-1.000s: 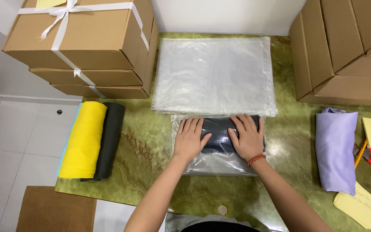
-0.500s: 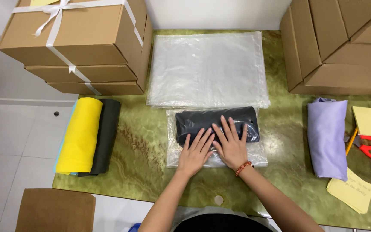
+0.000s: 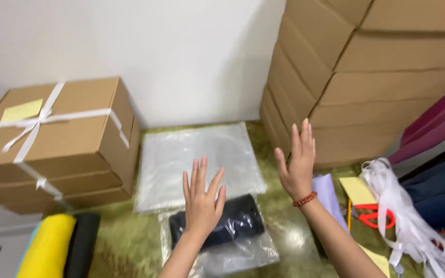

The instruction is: The person ties a white ribbon around a cardboard box, writes on a yellow sticky note, and places it on the box. They then wrap a black rolled item in a clear plastic bag and place it inside another cardboard box.

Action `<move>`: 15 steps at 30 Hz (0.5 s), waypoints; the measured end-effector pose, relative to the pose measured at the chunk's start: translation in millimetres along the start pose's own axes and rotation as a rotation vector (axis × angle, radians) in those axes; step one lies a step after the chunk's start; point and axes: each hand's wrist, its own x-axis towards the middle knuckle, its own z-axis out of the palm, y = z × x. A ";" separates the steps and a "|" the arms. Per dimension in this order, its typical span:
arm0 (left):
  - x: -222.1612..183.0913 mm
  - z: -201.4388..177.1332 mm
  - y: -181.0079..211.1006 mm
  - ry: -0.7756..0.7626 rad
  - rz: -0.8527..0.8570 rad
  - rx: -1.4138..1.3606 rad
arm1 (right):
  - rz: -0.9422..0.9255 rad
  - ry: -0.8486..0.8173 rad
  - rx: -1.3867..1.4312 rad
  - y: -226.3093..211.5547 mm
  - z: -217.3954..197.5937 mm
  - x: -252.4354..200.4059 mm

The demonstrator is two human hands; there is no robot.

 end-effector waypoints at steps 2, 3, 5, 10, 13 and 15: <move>51.4 -15.0 11.8 0.040 -0.011 -0.078 | -0.043 0.104 0.003 13.5 -31.7 65.1; 76.5 -24.2 18.2 0.045 -0.048 -0.143 | -0.072 0.171 0.025 18.9 -48.9 97.1; 114.2 -36.5 23.0 0.073 -0.042 -0.204 | -0.079 0.230 -0.028 34.7 -70.1 148.2; 172.4 -65.1 36.9 0.101 -0.083 -0.352 | -0.002 0.264 -0.132 43.9 -114.3 234.5; 183.2 -68.6 40.0 0.098 -0.114 -0.379 | 0.070 0.113 -0.200 49.1 -117.1 251.7; 185.7 -69.2 40.6 0.060 -0.134 -0.392 | -0.020 0.093 -0.175 56.7 -113.6 255.5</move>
